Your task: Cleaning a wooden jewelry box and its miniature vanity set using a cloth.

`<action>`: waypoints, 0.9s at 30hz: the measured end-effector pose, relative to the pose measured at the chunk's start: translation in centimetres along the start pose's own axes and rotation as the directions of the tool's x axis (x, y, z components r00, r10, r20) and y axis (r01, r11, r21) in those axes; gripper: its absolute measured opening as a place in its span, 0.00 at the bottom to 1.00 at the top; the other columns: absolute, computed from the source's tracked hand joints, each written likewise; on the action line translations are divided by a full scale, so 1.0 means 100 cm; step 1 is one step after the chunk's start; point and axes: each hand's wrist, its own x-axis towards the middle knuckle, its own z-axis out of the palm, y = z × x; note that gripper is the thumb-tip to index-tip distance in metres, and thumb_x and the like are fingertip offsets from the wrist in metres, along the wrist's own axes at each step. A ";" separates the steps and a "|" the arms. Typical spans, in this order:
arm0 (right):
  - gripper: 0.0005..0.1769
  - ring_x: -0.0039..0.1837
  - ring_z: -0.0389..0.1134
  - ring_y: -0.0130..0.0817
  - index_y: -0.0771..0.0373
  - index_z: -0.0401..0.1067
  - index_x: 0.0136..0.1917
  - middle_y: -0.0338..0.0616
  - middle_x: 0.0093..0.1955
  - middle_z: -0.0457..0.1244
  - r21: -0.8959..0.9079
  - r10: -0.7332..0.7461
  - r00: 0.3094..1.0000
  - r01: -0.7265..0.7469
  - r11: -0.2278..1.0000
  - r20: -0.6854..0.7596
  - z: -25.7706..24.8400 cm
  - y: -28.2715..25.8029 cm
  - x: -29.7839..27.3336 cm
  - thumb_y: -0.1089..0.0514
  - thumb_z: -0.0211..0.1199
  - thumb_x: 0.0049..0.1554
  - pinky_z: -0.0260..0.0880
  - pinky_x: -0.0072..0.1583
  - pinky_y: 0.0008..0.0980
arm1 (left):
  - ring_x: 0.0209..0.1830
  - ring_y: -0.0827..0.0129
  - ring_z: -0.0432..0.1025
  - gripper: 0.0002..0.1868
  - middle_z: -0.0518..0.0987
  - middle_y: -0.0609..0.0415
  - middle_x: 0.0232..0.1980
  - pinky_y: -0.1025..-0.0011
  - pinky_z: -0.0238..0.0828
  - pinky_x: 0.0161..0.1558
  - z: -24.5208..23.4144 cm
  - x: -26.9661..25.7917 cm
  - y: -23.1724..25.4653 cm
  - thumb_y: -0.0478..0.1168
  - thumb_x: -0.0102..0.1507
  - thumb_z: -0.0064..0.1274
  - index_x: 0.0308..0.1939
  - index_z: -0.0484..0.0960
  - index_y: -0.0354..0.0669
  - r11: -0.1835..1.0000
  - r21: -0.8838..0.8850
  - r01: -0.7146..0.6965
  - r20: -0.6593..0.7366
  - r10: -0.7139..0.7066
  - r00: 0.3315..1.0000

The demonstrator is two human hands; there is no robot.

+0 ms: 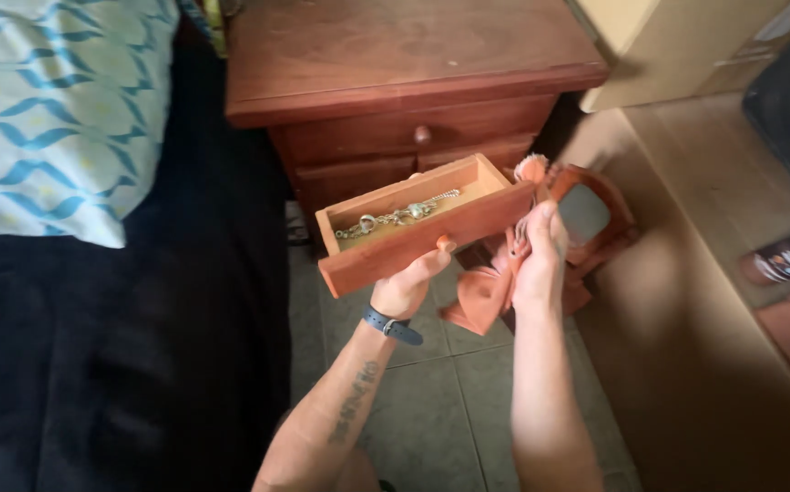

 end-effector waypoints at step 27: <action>0.22 0.46 0.67 0.20 0.63 0.80 0.55 0.35 0.47 0.70 -0.219 0.032 0.954 -0.101 0.971 -0.298 -0.050 -0.068 0.066 0.48 0.70 0.52 0.66 0.47 0.21 | 0.72 0.56 0.67 0.41 0.71 0.41 0.69 0.56 0.64 0.75 0.029 0.003 -0.013 0.52 0.65 0.63 0.72 0.60 0.31 1.000 -0.023 -0.016 0.146 0.019 0.989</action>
